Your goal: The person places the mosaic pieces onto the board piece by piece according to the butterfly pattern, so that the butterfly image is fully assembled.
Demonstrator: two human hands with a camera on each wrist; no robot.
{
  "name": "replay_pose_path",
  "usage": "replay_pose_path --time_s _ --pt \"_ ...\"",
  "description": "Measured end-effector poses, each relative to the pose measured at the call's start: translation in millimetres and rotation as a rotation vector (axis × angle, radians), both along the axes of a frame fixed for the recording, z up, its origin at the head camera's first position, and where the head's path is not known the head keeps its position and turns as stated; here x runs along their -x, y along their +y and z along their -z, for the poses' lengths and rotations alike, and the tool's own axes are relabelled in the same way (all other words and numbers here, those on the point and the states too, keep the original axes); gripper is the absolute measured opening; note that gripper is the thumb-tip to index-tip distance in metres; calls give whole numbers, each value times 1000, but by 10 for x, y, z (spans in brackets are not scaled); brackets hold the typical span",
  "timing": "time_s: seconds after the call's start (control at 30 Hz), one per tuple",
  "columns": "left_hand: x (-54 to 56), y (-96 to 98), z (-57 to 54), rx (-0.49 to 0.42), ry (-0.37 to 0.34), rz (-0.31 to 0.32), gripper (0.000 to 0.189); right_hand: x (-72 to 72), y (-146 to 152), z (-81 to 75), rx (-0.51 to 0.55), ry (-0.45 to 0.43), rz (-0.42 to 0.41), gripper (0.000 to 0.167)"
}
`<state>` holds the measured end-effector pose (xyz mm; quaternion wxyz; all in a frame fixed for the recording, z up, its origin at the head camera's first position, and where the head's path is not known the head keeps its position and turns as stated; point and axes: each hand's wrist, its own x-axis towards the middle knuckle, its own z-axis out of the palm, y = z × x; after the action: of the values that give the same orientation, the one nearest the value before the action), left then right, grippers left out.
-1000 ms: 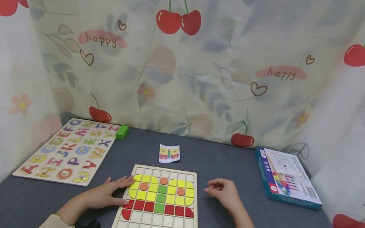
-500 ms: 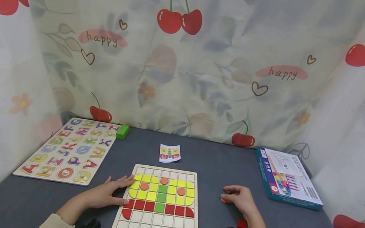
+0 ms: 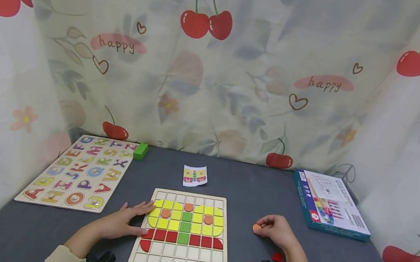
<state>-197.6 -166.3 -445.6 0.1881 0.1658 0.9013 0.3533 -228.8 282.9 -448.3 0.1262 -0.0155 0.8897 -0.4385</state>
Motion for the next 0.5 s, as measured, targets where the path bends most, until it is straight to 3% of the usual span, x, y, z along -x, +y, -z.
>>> replay_pose_path --time_s 0.17,0.37,0.5 --pt "-2 -1 -2 -1 -1 4 78 7 -19 5 57 -9 -27 29" --pt "3 3 0 -2 2 7 77 46 -13 2 210 -147 -44 28" --pt "10 7 6 4 7 6 76 39 -54 -36 205 -160 -111 28"
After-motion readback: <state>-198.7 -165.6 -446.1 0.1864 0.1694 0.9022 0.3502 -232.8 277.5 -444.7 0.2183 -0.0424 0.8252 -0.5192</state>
